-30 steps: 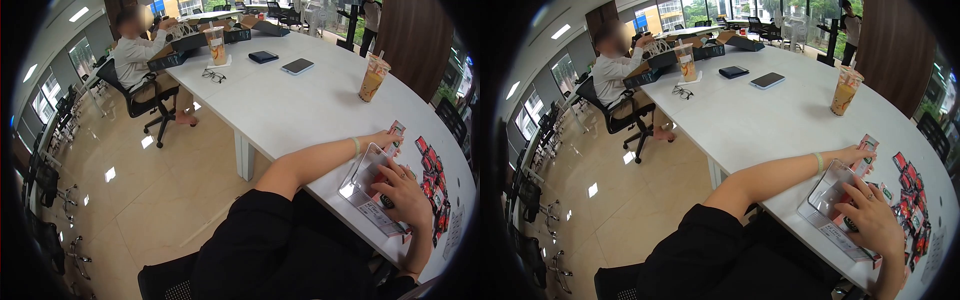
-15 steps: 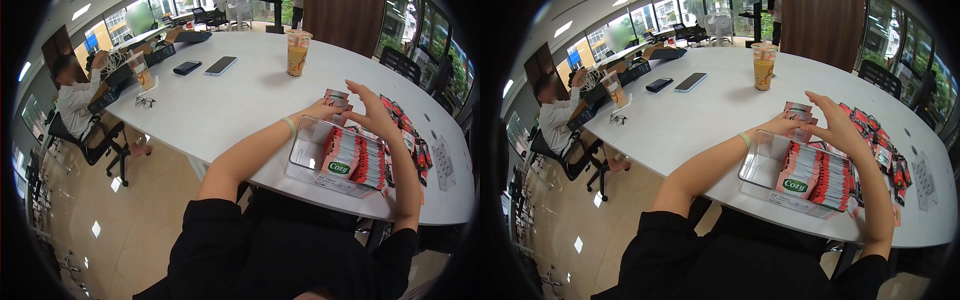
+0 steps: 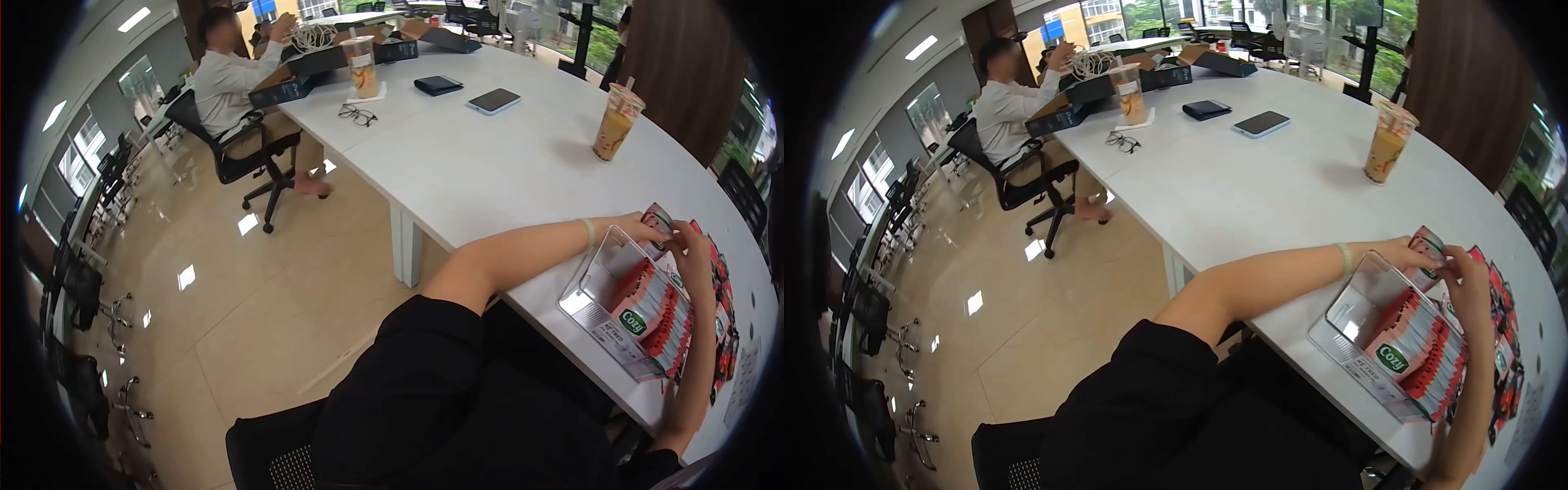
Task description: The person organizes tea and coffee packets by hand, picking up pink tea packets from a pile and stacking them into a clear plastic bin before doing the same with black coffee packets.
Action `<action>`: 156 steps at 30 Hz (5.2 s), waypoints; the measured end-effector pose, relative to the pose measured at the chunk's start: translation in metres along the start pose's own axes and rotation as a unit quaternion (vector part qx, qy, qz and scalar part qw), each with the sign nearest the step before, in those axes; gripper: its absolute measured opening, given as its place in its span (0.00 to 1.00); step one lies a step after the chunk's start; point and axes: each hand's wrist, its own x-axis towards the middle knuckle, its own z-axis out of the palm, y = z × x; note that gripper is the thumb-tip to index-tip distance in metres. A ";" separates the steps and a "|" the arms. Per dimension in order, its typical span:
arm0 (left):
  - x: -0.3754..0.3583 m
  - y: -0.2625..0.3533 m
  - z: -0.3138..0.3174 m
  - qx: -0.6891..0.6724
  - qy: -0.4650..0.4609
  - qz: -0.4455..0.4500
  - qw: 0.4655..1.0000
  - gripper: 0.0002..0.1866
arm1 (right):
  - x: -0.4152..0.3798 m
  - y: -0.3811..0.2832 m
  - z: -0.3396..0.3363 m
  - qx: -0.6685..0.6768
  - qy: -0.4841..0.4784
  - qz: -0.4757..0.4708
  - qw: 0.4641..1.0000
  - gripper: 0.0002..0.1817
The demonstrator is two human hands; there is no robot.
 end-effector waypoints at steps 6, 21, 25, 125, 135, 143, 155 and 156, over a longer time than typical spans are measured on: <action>-0.001 -0.004 0.002 -0.108 0.003 0.058 0.992 0.26 | 0.004 -0.008 -0.017 -0.055 0.061 0.024 0.996 0.14; -0.007 0.020 0.008 -0.121 -0.022 -0.033 0.992 0.20 | -0.015 -0.107 -0.092 0.121 -0.157 -0.106 0.974 0.13; -0.012 0.014 0.000 -0.096 -0.029 -0.019 0.995 0.20 | -0.022 -0.129 -0.065 0.073 -0.266 -0.133 0.952 0.08; -0.021 0.021 0.001 0.100 -0.036 0.018 0.994 0.25 | -0.006 -0.082 -0.048 0.055 -0.227 -0.076 0.969 0.17; -0.026 0.033 0.011 -0.044 -0.015 -0.082 0.996 0.21 | -0.010 -0.103 -0.053 0.098 -0.249 -0.092 0.959 0.11; -0.019 0.023 0.010 -0.090 -0.008 -0.086 0.992 0.22 | -0.017 -0.115 -0.045 0.087 -0.293 -0.119 0.945 0.13; -0.029 0.037 0.015 -0.044 0.000 -0.090 0.995 0.22 | -0.015 -0.119 -0.054 0.104 -0.249 -0.156 0.950 0.09; -0.029 0.038 0.015 -0.039 -0.001 -0.097 0.995 0.23 | -0.015 -0.121 -0.055 0.142 -0.257 -0.168 0.941 0.09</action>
